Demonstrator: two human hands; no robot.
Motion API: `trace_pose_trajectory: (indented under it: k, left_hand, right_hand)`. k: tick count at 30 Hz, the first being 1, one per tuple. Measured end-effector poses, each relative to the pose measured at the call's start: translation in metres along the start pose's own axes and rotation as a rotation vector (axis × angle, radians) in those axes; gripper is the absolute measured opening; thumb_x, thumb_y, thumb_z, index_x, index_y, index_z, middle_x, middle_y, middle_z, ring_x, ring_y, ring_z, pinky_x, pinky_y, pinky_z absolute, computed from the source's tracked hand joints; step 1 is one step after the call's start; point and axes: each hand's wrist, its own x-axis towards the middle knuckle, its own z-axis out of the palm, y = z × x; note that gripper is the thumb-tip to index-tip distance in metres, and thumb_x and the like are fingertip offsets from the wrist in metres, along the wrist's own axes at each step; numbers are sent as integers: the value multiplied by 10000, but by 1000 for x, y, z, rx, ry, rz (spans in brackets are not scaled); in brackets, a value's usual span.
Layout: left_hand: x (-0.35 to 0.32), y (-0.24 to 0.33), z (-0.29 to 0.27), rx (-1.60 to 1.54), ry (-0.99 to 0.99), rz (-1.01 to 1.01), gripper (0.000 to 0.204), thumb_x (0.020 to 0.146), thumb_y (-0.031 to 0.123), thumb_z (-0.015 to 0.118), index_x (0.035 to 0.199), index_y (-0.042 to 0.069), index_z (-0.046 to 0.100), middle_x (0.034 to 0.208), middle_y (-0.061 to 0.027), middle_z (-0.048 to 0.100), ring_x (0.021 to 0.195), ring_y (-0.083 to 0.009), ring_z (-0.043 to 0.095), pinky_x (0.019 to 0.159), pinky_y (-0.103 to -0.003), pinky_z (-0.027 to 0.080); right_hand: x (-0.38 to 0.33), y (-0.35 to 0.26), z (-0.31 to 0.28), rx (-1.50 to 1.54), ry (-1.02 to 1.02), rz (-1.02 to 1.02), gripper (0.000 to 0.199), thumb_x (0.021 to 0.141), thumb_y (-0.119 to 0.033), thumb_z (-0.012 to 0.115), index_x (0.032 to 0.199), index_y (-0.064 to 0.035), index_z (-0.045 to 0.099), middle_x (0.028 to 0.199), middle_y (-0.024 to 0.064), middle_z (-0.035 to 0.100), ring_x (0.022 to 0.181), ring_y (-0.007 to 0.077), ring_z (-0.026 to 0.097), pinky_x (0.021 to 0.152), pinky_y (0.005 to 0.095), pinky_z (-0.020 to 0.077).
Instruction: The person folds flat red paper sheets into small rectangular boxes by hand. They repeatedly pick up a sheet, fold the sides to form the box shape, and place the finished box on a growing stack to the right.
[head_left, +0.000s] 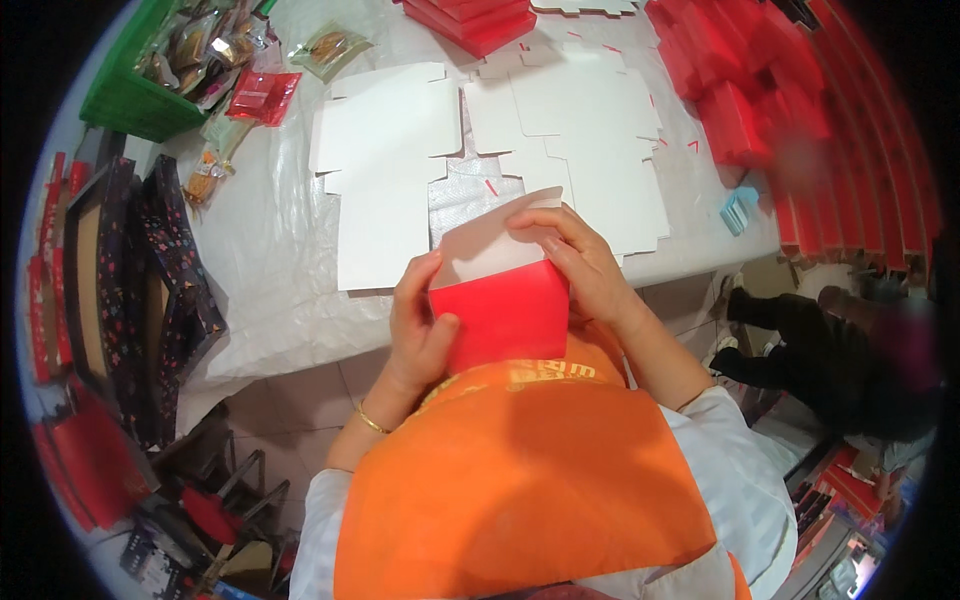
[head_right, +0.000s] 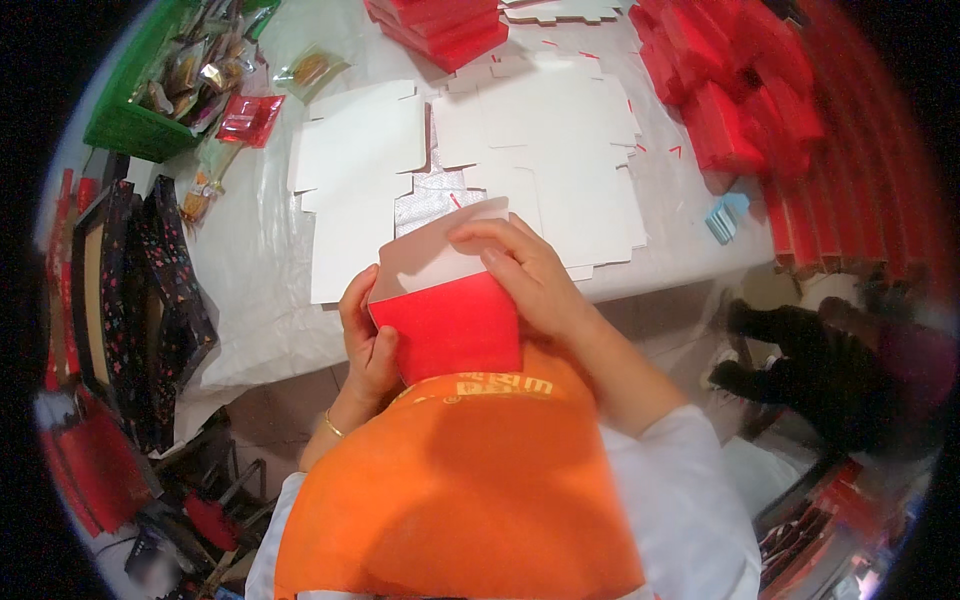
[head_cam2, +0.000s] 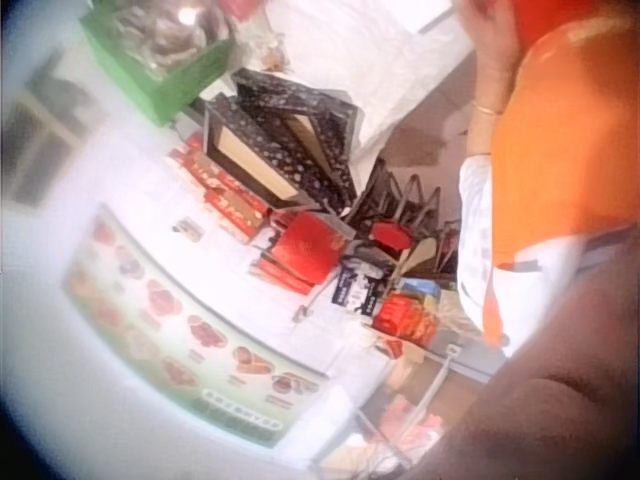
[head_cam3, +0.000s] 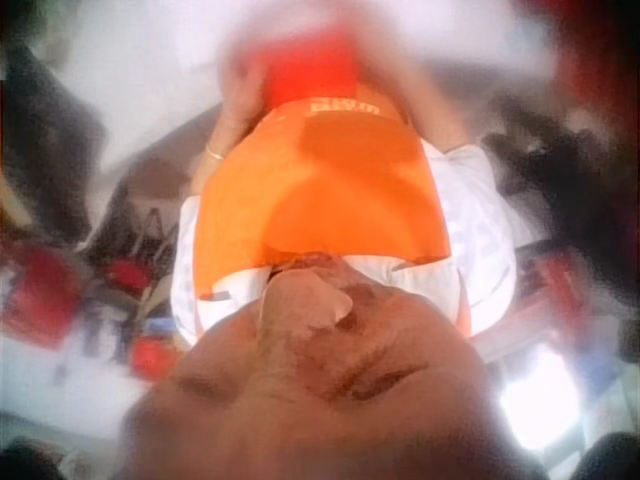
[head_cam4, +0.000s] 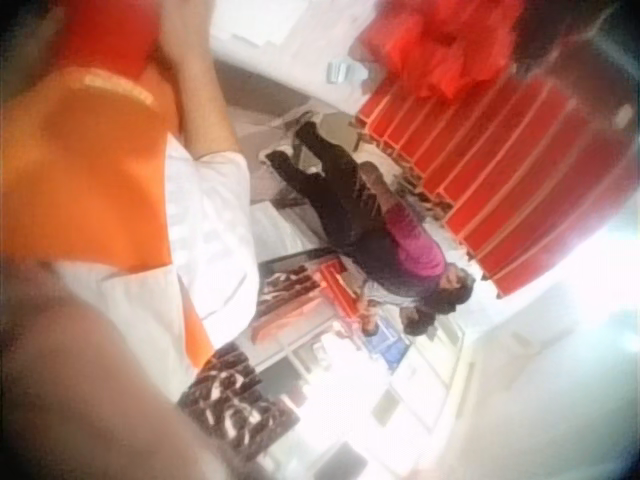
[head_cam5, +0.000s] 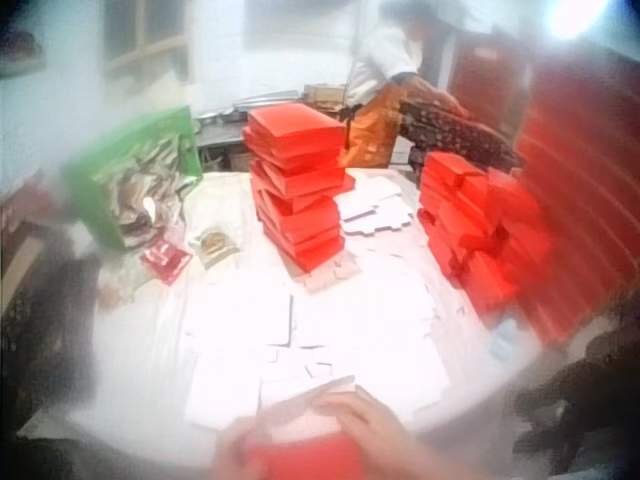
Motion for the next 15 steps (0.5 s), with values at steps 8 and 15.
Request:
trace_pose_trajectory:
  k: [8,15]
  left_hand:
    - [1,1,5,-53,41,-32,749,1001,574,499,1470,10,345,1436,-155,464,1306,-239,469,1098,-391,374]
    - [10,8,4,73,91,-110,664,1009,615,435,1206,-8,556,1111,-119,573,998,-201,554,892,-327,440]
  right_hand:
    - [4,2,0,206,-59,123,399,949,-124,434,1296,-38,610,1322,117,564,1260,235,517,1102,345,359]
    - [5,-9,-3,54,-91,65,360,985,-166,448,1281,-40,610,1291,129,559,1224,225,524,1082,342,380]
